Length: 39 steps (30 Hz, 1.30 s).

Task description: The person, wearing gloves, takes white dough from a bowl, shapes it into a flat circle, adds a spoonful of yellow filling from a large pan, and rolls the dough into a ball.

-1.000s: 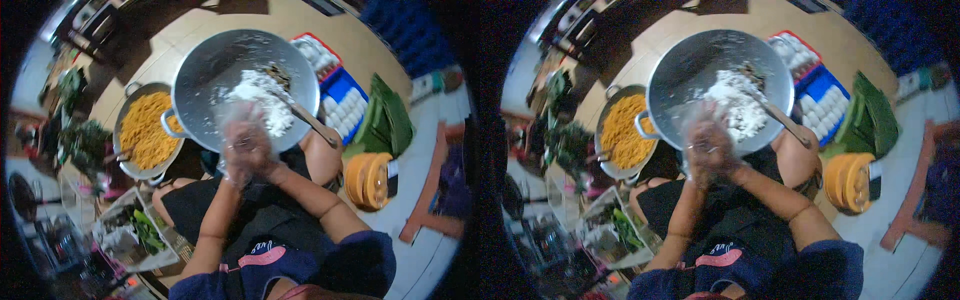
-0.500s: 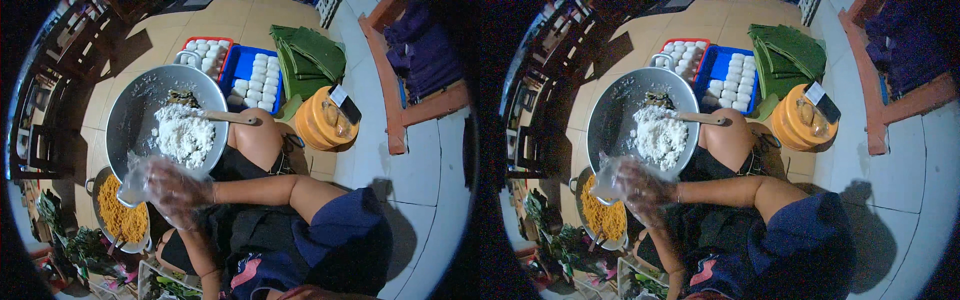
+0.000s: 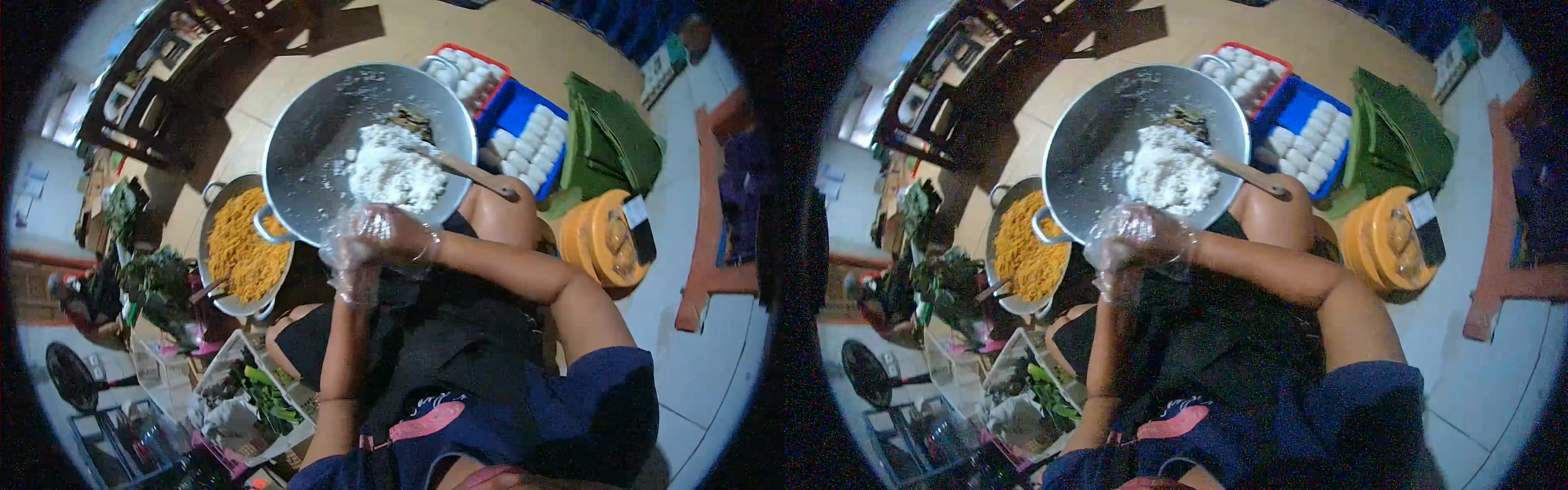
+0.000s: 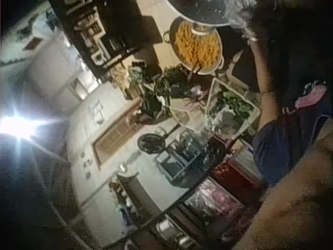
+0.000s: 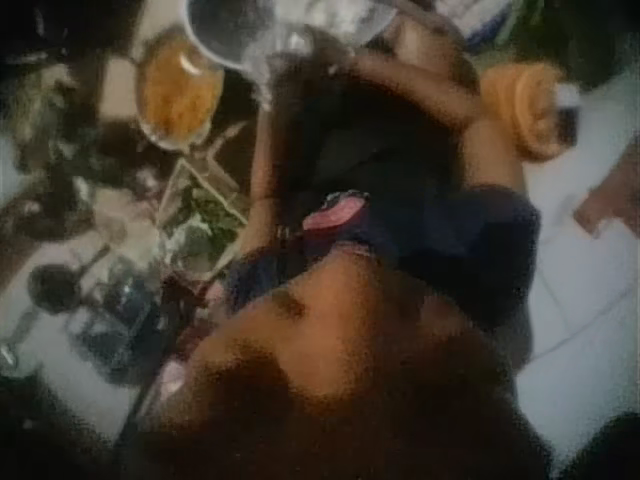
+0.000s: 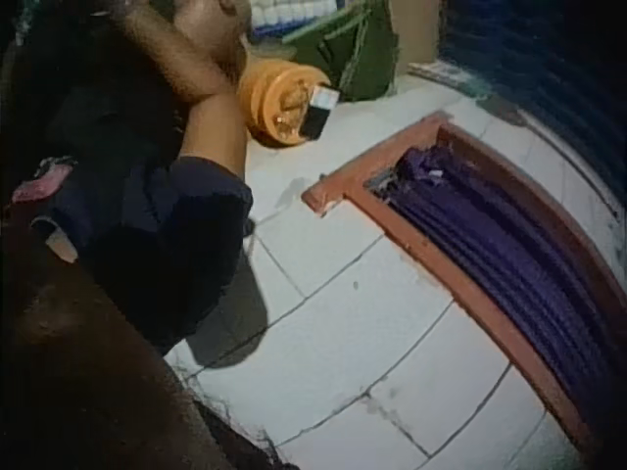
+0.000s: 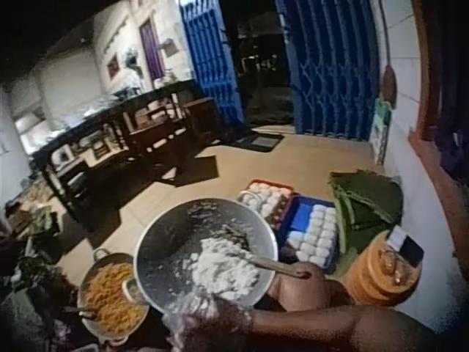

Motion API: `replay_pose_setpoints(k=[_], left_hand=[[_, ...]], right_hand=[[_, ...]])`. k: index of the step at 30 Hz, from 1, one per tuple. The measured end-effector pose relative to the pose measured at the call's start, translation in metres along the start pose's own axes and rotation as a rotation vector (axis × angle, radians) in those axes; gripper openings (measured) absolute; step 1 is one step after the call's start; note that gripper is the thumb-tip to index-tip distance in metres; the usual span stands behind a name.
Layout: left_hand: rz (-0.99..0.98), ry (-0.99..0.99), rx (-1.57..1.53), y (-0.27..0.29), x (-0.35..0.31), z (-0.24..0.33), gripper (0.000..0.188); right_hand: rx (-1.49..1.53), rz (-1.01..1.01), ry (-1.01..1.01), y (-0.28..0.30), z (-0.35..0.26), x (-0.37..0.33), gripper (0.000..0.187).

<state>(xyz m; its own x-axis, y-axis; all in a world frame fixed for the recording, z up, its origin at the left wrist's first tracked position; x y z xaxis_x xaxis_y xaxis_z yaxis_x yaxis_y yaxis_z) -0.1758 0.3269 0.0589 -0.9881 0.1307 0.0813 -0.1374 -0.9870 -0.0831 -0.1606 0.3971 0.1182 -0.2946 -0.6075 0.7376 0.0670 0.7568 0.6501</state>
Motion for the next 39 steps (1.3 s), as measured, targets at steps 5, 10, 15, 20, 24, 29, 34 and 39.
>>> replay_pose_setpoints(k=[5, 10, 15, 20, 24, 29, 34, 39], left_hand=[[0.34, 0.113, -1.034, 0.011, -0.014, 0.01, 0.043], [0.123, -0.009, -1.126, -0.012, 0.006, 0.033, 0.061], [0.295, 0.105, -1.382, 0.02, -0.003, -0.019, 0.062], [0.216, 0.112, -1.078, 0.034, -0.002, -0.08, 0.06], [0.281, 0.146, -0.75, 0.029, 0.004, -0.061, 0.066], [0.41, 0.234, -1.338, 0.024, 0.015, -0.016, 0.071], [0.09, 0.183, -1.331, 0.001, 0.023, -0.013, 0.072], [0.4, 0.317, -1.159, 0.022, 0.001, -0.033, 0.065]], right_hand=[[0.614, -0.339, -0.556, -0.03, 0.04, -0.003, 0.061], [0.535, 0.076, -0.562, -0.008, 0.011, 0.01, 0.074], [0.761, -0.15, -0.621, -0.031, 0.025, 0.013, 0.068], [0.06, -0.33, -0.091, -0.031, 0.001, 0.03, 0.075], [0.165, -0.215, -0.134, -0.028, 0.027, 0.02, 0.068], [0.582, -0.184, -0.686, -0.023, 0.07, 0.009, 0.077], [0.597, -0.018, -0.59, -0.033, 0.035, 0.015, 0.067], [0.668, -0.101, -0.631, -0.014, 0.045, 0.021, 0.061]])
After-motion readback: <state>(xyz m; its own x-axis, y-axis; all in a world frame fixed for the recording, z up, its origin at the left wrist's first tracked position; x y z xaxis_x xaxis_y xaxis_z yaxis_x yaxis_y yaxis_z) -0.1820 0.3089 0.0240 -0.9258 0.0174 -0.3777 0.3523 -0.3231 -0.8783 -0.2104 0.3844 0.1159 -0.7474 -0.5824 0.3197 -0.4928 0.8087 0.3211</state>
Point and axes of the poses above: each hand's wrist, its own x-axis towards the middle knuckle, its own y-axis out of the back of the hand, z = x × y, the point moved 10 cm from there along x, towards the middle knuckle, and after that the axes turned 10 degrees about -x, right-handed, at the moved point
